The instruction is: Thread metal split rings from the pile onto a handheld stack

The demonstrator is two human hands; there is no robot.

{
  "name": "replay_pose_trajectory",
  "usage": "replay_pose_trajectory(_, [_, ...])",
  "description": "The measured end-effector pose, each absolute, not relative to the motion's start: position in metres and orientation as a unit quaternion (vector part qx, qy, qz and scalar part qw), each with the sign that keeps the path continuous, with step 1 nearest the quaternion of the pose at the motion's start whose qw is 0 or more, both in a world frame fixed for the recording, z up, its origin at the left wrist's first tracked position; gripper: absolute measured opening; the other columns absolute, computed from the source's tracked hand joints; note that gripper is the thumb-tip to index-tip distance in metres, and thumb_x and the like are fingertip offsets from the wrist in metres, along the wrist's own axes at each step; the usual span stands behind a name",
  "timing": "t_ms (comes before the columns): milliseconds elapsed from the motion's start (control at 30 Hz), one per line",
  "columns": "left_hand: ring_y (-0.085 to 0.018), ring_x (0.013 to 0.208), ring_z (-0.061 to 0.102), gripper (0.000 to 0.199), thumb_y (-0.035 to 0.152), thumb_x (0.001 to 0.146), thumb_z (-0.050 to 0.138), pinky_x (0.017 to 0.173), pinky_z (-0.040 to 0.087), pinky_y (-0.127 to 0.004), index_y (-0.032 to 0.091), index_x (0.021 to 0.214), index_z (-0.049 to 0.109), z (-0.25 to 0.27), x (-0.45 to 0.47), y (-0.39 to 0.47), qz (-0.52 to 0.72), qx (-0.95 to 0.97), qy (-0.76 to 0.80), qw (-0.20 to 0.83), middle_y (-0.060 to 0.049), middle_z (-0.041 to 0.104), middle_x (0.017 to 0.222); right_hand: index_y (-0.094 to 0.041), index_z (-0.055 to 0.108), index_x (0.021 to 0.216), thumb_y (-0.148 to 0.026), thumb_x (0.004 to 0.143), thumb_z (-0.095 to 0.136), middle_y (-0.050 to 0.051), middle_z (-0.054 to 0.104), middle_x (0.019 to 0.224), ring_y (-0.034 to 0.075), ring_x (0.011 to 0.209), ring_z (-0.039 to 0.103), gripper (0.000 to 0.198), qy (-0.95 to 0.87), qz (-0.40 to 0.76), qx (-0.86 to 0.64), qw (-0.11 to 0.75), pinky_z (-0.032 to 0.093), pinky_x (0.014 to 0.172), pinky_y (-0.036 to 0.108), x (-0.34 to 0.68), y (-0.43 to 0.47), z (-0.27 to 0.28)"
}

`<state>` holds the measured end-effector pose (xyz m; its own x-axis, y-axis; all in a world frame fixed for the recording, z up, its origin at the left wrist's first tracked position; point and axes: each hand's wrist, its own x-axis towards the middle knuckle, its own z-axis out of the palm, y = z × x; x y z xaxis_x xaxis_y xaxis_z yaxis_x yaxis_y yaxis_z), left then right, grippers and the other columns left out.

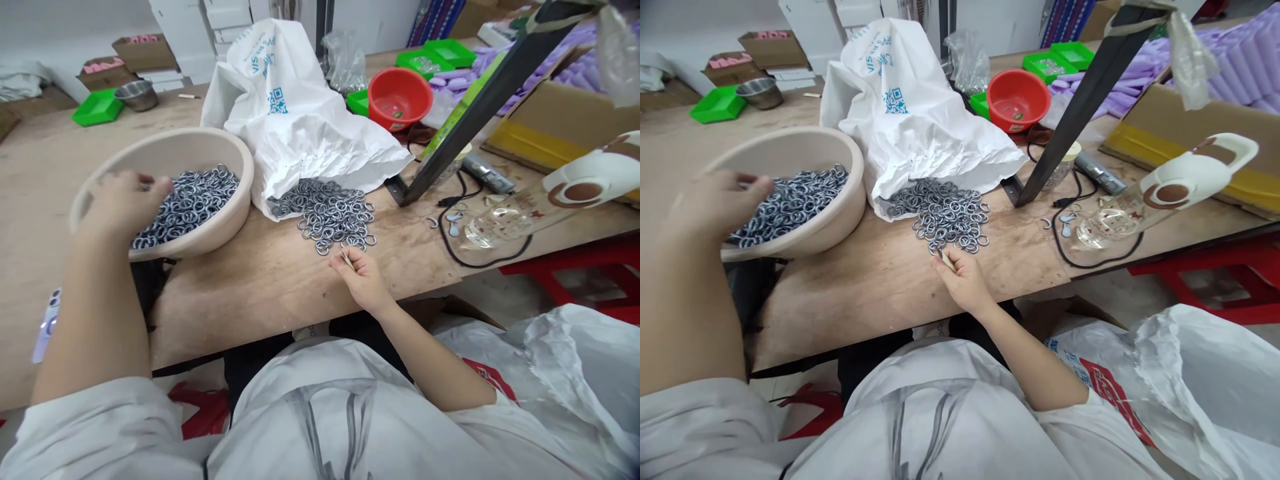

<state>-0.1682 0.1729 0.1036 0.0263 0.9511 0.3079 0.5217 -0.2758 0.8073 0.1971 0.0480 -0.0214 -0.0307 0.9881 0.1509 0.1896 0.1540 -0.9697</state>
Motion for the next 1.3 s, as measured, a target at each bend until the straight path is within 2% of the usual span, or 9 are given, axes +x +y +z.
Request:
replay_pose_trajectory(133, [-0.041,0.144,0.025,0.031,0.051,0.076,0.071,0.113,0.011,-0.062,0.027,0.096,0.071,0.079,-0.129,0.15,0.403,0.68,0.612,-0.036,-0.005,0.062,0.133,-0.02,0.061,0.075,-0.038,0.09,0.059,-0.002,0.049,0.063,0.014,0.062,0.046,0.024,-0.625,0.269,-0.592,0.432,0.033,0.061,0.027,0.217,0.079,-0.024])
replay_pose_trajectory(200, [-0.037,0.132,0.044,0.041,0.045,0.086,0.063,0.111,0.024,-0.059,0.017,0.116,0.066,0.066,-0.09,0.127,0.366,0.728,0.572,-0.094,-0.012,0.058,0.137,-0.021,0.07,0.093,-0.031,0.088,0.062,0.002,0.062,0.078,0.018,0.073,0.055,0.013,-0.688,0.198,-0.603,0.351,0.035,0.065,0.029,0.222,0.097,-0.024])
replay_pose_trajectory(300, [-0.029,0.117,0.056,0.026,0.038,0.093,0.055,0.103,0.039,-0.05,0.019,0.104,0.069,0.044,-0.039,0.094,0.278,0.811,0.514,-0.039,-0.012,0.067,0.12,-0.024,0.073,0.106,-0.025,0.089,0.061,0.007,0.066,0.095,0.022,0.082,0.058,0.021,-0.759,0.135,-0.6,0.215,0.034,0.066,0.031,0.219,0.115,-0.02])
replay_pose_trajectory(400, [-0.025,0.109,0.06,0.024,0.033,0.097,0.048,0.099,0.043,-0.043,0.02,0.1,0.069,0.025,-0.014,0.075,0.271,0.825,0.493,0.055,-0.009,0.07,0.113,-0.021,0.074,0.091,-0.031,0.092,0.059,0.008,0.065,0.091,0.022,0.079,0.057,0.018,-0.768,0.12,-0.605,0.173,0.032,0.063,0.031,0.213,0.115,-0.012])
replay_pose_trajectory(600, [-0.027,0.114,0.058,0.036,0.036,0.098,0.048,0.098,0.045,-0.042,0.017,0.127,0.059,-0.002,0.006,0.063,0.207,0.82,0.513,0.145,-0.011,0.067,0.124,-0.02,0.069,0.079,-0.029,0.091,0.059,0.004,0.064,0.083,0.018,0.077,0.057,0.017,-0.765,0.192,-0.566,0.24,0.034,0.066,0.029,0.208,0.095,-0.008])
replay_pose_trajectory(833, [-0.032,0.133,0.047,0.046,0.031,0.098,0.047,0.105,0.043,-0.044,0.012,0.14,0.05,-0.024,0.03,0.068,0.094,0.869,0.481,0.066,-0.016,0.049,0.15,-0.019,0.07,0.083,-0.031,0.088,0.06,0.004,0.066,0.081,0.019,0.077,0.058,0.015,-0.694,0.237,-0.595,0.329,0.039,0.07,0.03,0.219,0.092,-0.031])
replay_pose_trajectory(967, [-0.029,0.115,0.059,0.039,0.017,0.097,0.042,0.094,0.049,-0.041,0.011,0.133,0.056,-0.027,0.022,0.078,0.063,0.863,0.499,0.056,-0.017,0.062,0.131,-0.019,0.07,0.081,-0.035,0.087,0.061,0.002,0.067,0.079,0.018,0.075,0.058,0.019,-0.677,0.277,-0.588,0.345,0.039,0.07,0.029,0.222,0.085,-0.037])
replay_pose_trajectory(1100, [-0.028,0.102,0.063,0.028,0.015,0.095,0.044,0.09,0.05,-0.042,0.015,0.112,0.067,-0.02,0.011,0.077,0.141,0.828,0.526,0.128,-0.014,0.07,0.107,-0.019,0.07,0.08,-0.034,0.087,0.062,0.003,0.067,0.079,0.019,0.079,0.059,0.019,-0.673,0.292,-0.57,0.369,0.041,0.074,0.031,0.216,0.074,-0.034])
replay_pose_trajectory(1300, [-0.015,0.074,0.065,0.017,0.033,0.088,0.064,0.071,0.051,-0.028,0.018,0.095,0.065,-0.006,0.013,0.044,0.424,0.579,0.485,0.499,-0.004,0.07,0.084,-0.02,0.072,0.088,-0.043,0.087,0.065,0.002,0.068,0.083,0.017,0.078,0.06,0.024,-0.618,0.488,-0.466,0.404,0.047,0.074,0.031,0.195,0.051,-0.022])
